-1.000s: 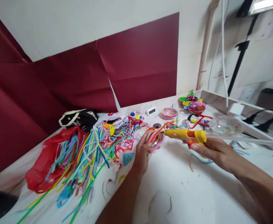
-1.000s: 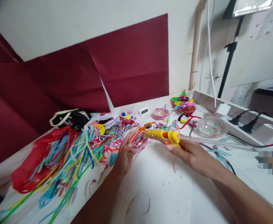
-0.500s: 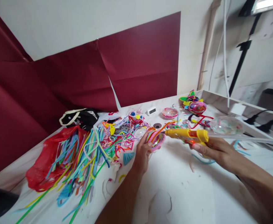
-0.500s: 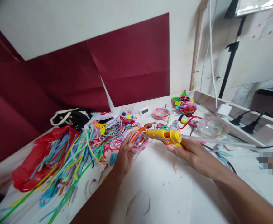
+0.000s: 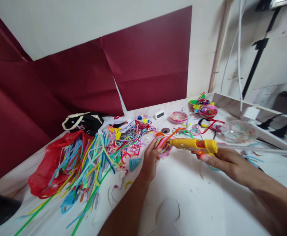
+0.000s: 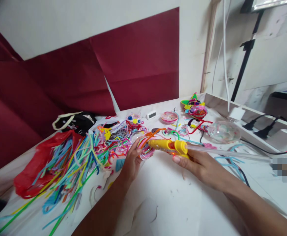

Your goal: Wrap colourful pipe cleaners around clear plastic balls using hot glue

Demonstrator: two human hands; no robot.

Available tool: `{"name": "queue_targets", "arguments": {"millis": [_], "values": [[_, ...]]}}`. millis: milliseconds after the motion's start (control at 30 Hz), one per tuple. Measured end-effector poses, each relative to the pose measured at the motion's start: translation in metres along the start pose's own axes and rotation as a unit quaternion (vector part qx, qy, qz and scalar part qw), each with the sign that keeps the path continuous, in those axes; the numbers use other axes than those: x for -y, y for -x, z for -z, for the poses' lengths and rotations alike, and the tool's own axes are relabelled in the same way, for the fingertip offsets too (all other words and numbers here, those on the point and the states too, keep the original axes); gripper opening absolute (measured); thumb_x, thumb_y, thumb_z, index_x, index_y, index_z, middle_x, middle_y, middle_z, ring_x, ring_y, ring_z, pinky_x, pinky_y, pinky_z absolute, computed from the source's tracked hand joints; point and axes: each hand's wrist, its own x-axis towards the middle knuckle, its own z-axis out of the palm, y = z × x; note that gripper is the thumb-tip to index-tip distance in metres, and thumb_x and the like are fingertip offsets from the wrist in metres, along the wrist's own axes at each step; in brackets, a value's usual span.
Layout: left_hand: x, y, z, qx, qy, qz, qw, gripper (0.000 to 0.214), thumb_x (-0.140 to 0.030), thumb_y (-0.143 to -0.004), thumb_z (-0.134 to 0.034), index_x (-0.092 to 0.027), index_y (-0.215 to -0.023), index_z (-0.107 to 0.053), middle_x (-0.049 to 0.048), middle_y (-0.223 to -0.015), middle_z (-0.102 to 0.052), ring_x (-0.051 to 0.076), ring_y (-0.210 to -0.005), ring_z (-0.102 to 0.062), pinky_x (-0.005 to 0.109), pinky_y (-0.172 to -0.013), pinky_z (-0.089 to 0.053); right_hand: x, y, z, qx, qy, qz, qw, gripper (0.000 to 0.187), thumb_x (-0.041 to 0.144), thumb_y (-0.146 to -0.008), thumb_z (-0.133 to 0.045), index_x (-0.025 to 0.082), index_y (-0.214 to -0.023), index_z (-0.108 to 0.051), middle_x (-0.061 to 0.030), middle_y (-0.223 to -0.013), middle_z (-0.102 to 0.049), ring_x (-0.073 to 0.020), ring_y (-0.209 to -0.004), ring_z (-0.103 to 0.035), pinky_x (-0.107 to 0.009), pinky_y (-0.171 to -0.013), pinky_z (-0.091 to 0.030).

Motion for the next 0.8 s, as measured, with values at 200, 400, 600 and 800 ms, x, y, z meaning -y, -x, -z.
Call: {"name": "queue_targets", "arguments": {"millis": [200,400,600,800], "values": [[0.0,0.0,0.0,-0.007,-0.001,0.007,1.0,0.06,-0.029,-0.07,-0.066,-0.018,-0.128,-0.056,0.0126,-0.123,-0.064,0.034,-0.112,-0.06,0.042,-0.085,-0.053,0.004,0.003,-0.002,0.009,-0.001,-0.02,1.0,0.053,0.063,-0.082,-0.055,0.016,-0.101,-0.071,-0.0097,-0.099,-0.072,-0.0344,-0.096,-0.064,-0.041,-0.088,-0.051],[0.0,-0.001,-0.001,-0.006,-0.002,0.011,1.0,0.059,-0.026,-0.07,-0.064,-0.019,-0.127,-0.056,0.0112,-0.123,-0.064,0.033,-0.11,-0.06,0.042,-0.084,-0.052,-0.008,0.003,-0.003,0.031,-0.01,0.002,0.999,0.05,0.057,-0.085,-0.054,0.018,-0.113,-0.068,-0.0114,-0.117,-0.069,-0.0374,-0.107,-0.06,-0.046,-0.097,-0.046],[0.003,-0.002,0.001,-0.017,-0.019,0.01,1.0,0.058,-0.026,-0.07,-0.063,-0.021,-0.127,-0.058,0.0083,-0.123,-0.064,0.031,-0.115,-0.057,0.041,-0.093,-0.048,-0.012,0.002,-0.005,0.038,0.019,0.0,0.999,0.041,0.054,-0.087,-0.053,0.02,-0.102,-0.069,-0.0086,-0.103,-0.072,-0.0346,-0.104,-0.061,-0.046,-0.095,-0.048],[0.004,-0.002,0.002,-0.027,-0.019,0.01,0.999,0.055,-0.027,-0.071,-0.064,-0.022,-0.126,-0.06,0.0065,-0.124,-0.064,0.029,-0.116,-0.056,0.037,-0.089,-0.049,-0.013,0.001,-0.006,0.045,0.025,0.017,0.999,0.041,0.055,-0.086,-0.053,0.02,-0.1,-0.07,-0.009,-0.102,-0.071,-0.0326,-0.1,-0.063,-0.045,-0.093,-0.05]]}}
